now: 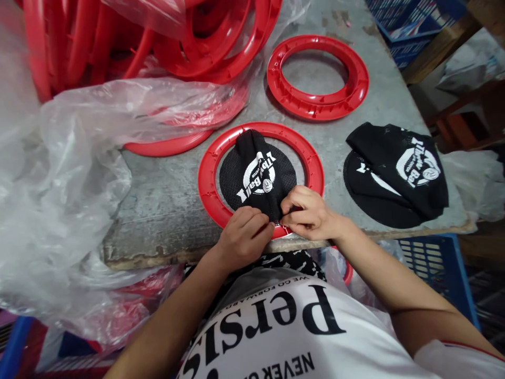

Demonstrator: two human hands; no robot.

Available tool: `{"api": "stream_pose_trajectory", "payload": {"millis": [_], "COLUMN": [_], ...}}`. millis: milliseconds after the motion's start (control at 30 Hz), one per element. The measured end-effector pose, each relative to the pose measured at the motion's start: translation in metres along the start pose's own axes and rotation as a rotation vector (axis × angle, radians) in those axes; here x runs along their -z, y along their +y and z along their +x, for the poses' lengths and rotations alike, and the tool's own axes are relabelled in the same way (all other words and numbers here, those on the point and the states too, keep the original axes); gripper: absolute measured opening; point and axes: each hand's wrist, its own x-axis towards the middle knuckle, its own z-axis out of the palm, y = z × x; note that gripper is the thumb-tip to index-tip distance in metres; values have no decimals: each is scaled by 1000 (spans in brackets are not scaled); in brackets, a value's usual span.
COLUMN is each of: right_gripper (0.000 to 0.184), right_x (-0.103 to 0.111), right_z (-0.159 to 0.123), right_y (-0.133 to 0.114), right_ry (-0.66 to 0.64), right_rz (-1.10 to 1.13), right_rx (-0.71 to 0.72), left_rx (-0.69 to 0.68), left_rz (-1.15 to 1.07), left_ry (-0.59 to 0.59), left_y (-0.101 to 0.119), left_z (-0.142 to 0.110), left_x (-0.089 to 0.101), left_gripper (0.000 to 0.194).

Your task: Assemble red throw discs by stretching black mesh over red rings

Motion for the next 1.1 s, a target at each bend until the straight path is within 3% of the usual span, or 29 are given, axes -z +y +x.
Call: {"api": "stream_pose_trajectory", "payload": {"millis": [733,833,900,1000,1100], "right_gripper": [16,11,9,7,6], "right_x": [-7,-3,1,7,12], "right_z": [-3,1,2,-2,-11], "right_y": [-3,-8,-10,-8,2], "right_ry": [-34,48,155,345,428], "right_rz": [-106,-12,38,-42,-225], "right_rx": [-7,-21,-64,-231,-463], "left_rx": [-2,19,77,244,413], "left_rz": [1,-37,-65,-44,77], "left_ry": [-69,-27,70,184,87], "left_y": [-1,4,5,-7,-38], "left_z": [0,3,5,7,10], "left_x": [-1,2,6,19,41], "left_gripper": [10,9,14,16,18]}}
